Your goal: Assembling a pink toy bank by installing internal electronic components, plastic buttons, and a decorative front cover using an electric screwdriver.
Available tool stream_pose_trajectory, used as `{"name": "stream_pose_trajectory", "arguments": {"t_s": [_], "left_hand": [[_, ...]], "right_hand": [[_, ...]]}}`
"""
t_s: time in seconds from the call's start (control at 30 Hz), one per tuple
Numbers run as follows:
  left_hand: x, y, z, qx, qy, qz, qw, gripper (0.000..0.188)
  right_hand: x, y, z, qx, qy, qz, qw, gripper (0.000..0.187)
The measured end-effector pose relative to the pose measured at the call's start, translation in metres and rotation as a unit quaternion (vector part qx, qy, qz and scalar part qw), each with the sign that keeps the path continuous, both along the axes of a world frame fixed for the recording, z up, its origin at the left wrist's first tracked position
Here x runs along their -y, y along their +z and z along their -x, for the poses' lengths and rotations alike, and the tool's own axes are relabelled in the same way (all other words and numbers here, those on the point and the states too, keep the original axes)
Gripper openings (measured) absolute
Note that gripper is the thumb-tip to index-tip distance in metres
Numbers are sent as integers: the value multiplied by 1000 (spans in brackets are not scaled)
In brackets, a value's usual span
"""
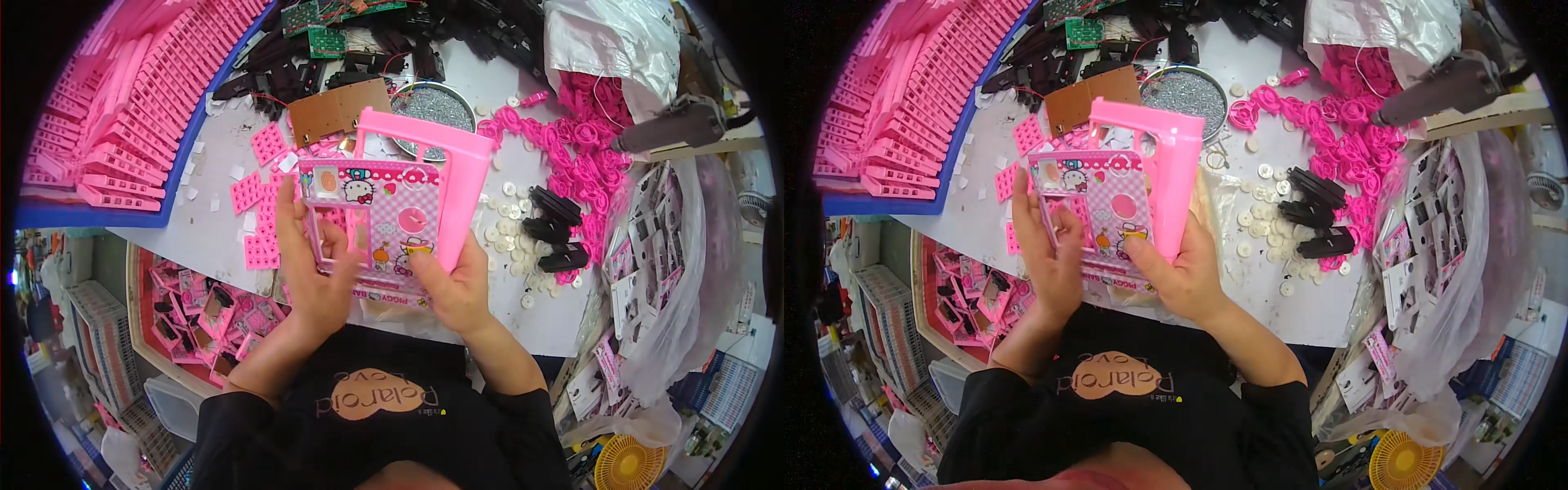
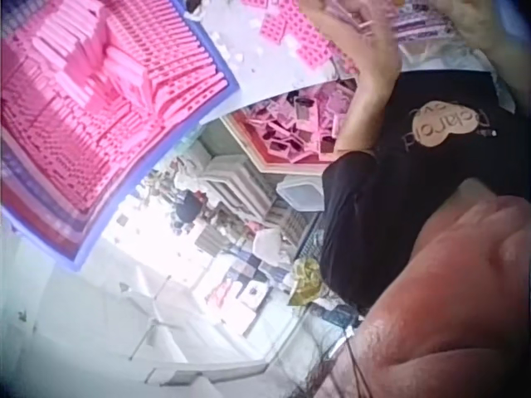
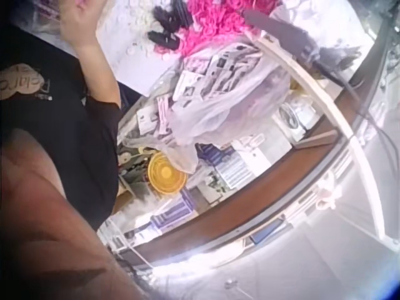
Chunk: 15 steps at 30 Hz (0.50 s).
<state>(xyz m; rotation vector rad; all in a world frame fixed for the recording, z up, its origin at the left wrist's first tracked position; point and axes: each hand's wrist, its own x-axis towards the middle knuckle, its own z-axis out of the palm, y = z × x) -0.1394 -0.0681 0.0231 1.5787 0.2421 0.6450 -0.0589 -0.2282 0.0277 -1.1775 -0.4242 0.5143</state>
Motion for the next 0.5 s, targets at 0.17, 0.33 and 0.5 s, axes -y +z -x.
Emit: {"name": "stream_pose_trajectory", "arguments": {"t_s": [0.17,0.33,0.5], "left_hand": [[-1,2,-8,-79,-72,75,991,105],[-4,-7,-7,-94,-91,61,990,105],[0,-6,-1,-129,-58,7,990,107]], "right_hand": [[5,1,-1,49,46,12,998,56],[13,6,-10,83,97,64,990,57],[15,13,-16,10,155,46,987,66]]}}
